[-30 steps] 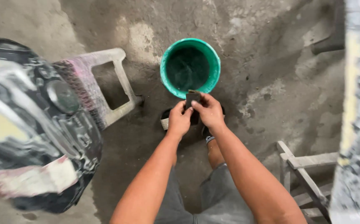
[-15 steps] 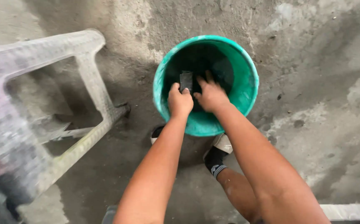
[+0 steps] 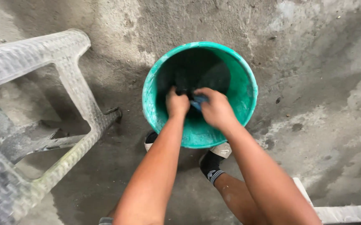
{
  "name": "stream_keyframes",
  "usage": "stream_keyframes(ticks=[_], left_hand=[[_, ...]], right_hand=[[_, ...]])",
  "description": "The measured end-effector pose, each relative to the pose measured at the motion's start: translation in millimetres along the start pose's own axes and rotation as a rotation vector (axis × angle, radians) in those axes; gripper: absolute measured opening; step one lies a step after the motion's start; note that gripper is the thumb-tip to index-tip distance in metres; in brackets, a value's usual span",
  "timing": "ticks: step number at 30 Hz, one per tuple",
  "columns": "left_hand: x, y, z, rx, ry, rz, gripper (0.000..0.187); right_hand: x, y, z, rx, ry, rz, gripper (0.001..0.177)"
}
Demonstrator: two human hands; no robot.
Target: The person scrubs a large, flat, gray surface using a black sponge and a blue cloth. They repeatedly dip the tools into a green bucket of water to rinse them before continuing to scrub the surface, which has visible yellow and orange stains.
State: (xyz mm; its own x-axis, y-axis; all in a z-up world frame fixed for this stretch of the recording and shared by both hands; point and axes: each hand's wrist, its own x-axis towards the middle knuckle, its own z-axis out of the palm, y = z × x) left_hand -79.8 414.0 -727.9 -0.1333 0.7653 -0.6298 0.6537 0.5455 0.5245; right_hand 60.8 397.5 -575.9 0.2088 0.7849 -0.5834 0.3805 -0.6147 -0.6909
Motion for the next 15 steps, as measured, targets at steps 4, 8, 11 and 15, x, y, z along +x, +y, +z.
stream_keyframes(ticks=[4,8,11,15], left_hand=[[-24,20,-36,-0.277,-0.001,0.135,0.031],[-9,12,-28,-0.127,0.088,0.165,0.033],[-4,17,-24,-0.045,0.078,0.142,0.034],[37,-54,37,0.301,-0.068,-0.036,0.028]], right_hand=[[-59,-71,-35,0.210,0.112,0.188,0.047],[-18,-26,-4,-0.050,0.428,-0.230,0.054],[33,29,42,-0.277,0.118,0.062,0.066],[73,120,93,-0.595,-0.208,0.215,0.051]])
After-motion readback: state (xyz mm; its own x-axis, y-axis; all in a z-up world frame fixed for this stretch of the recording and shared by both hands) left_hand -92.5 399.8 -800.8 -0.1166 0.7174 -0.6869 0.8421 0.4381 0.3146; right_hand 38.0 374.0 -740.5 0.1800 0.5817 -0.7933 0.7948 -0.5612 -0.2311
